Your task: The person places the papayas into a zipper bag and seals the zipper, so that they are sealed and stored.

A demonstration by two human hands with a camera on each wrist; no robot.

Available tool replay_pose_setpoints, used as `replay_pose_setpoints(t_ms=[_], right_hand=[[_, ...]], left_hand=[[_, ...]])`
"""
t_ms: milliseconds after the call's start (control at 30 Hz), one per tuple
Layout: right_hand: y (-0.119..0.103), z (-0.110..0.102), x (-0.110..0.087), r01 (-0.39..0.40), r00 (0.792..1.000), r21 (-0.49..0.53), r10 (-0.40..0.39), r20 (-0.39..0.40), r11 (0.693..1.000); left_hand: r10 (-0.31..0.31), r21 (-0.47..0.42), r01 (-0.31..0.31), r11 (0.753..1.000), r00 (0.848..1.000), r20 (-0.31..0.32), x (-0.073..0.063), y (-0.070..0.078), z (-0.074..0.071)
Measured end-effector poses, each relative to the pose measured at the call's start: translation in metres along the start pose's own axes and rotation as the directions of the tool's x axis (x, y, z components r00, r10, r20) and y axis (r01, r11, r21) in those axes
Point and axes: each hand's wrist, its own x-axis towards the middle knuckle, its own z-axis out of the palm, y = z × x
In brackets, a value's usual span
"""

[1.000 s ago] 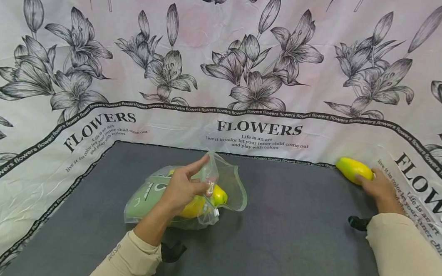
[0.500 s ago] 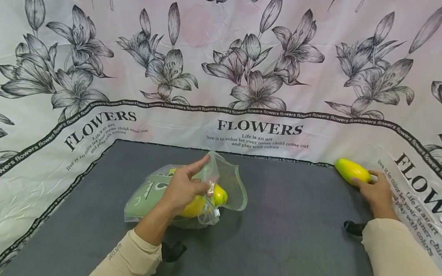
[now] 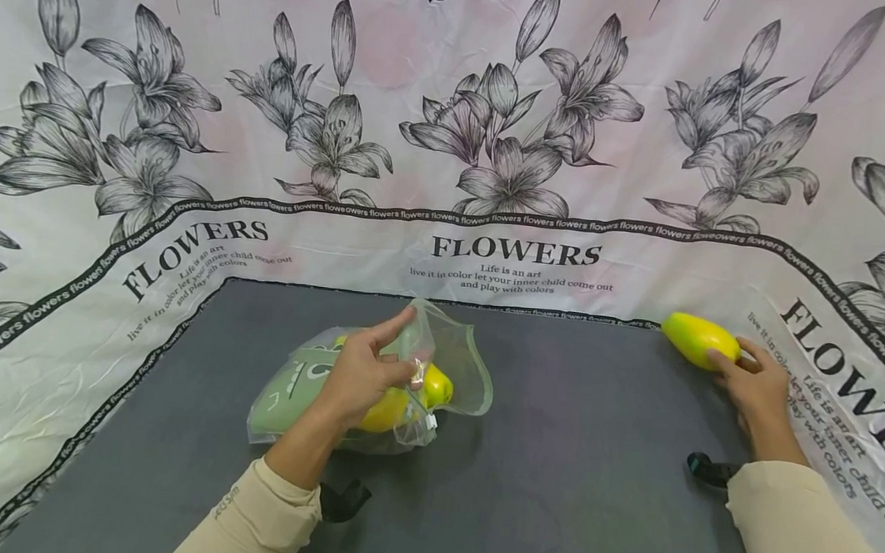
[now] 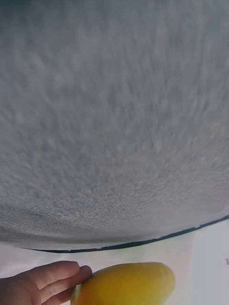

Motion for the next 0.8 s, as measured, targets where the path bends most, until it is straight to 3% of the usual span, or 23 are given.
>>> replay_pose_setpoints(t_ms=[267, 500, 800], right_hand=[[-0.005, 0.002, -0.022, 0.062, 0.998, 0.074, -0.063, 0.016, 0.995], [-0.011, 0.003, -0.048, 0.143, 0.984, 0.195, -0.16, 0.075, 0.97], [-0.02, 0.006, -0.077, 0.219, 0.964, 0.168, -0.239, 0.113, 0.961]], left_hand=[[-0.013, -0.021, 0.013, 1.0, 1.0, 0.004, -0.001, 0.001, 0.0], [-0.006, -0.036, 0.007, 0.999, 1.0, 0.013, 0.0, 0.001, 0.001], [-0.004, -0.013, 0.004, 1.0, 1.0, 0.002, -0.002, -0.002, 0.0]])
